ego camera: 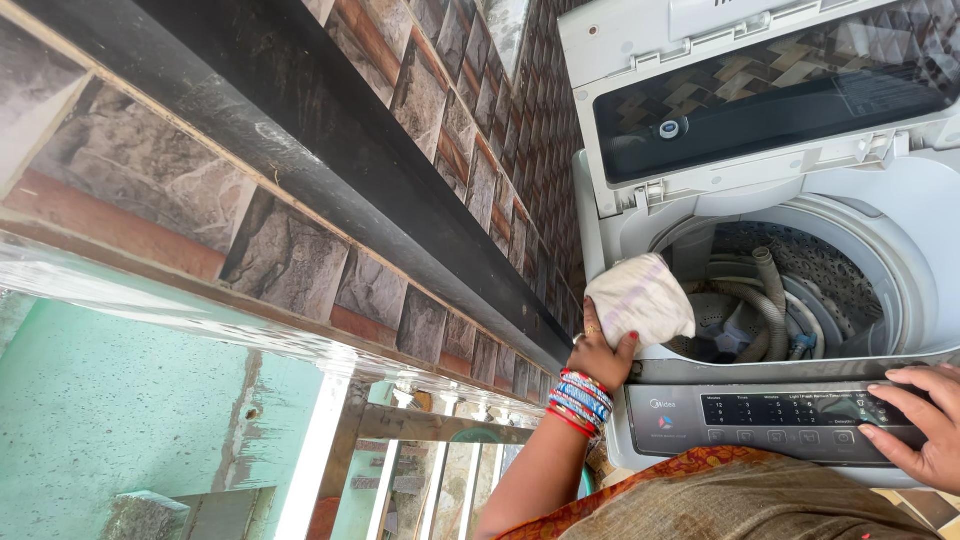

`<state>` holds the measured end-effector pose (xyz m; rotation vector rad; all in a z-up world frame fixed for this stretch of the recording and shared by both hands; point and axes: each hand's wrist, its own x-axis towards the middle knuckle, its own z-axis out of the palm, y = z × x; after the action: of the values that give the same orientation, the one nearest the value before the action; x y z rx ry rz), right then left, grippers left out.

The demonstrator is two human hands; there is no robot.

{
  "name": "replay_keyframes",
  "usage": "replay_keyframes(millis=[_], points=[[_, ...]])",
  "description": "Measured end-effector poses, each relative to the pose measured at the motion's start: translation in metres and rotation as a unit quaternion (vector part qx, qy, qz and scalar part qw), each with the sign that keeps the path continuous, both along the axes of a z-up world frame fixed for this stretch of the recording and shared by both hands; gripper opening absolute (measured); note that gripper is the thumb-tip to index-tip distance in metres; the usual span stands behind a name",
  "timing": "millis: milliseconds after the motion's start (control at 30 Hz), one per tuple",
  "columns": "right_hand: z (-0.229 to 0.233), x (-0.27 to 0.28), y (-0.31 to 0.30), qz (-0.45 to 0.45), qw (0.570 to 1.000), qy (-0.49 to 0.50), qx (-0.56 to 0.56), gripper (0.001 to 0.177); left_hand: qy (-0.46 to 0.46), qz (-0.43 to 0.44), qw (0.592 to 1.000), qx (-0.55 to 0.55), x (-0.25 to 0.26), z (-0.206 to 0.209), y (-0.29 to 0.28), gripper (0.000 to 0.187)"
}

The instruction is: The person wipes the exterior top and lid of a washing machine with a cloth, opens the lid, and continues wiping the interior rim and control panel by hand.

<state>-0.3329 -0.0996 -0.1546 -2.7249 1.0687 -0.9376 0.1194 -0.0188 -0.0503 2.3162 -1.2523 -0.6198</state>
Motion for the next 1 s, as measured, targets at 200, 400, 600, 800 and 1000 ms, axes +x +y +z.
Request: replay_keyframes(millis=[200, 400, 600, 800, 1000], points=[[-0.001, 0.000, -0.001, -0.008, 1.000, 0.013, 0.016, 0.056, -0.029, -0.019, 0.998, -0.055, -0.002, -0.008, 0.004, 0.110], [-0.005, -0.003, 0.000, -0.012, 1.000, 0.001, 0.002, 0.056, -0.039, -0.030, 0.999, -0.004, 0.014, -0.001, -0.051, 0.110], [-0.008, -0.005, -0.002, -0.004, 1.000, -0.008, 0.021, 0.057, -0.001, -0.047, 0.998, -0.028, 0.045, 0.009, -0.114, 0.110], [0.003, -0.003, 0.000, 0.005, 1.000, 0.001, -0.015, 0.056, -0.004, -0.014, 0.999, 0.029, 0.057, 0.028, -0.159, 0.110], [0.007, 0.003, 0.002, 0.004, 0.999, -0.035, -0.017, 0.056, 0.013, 0.021, 0.999, 0.046, 0.066, 0.026, -0.185, 0.108]])
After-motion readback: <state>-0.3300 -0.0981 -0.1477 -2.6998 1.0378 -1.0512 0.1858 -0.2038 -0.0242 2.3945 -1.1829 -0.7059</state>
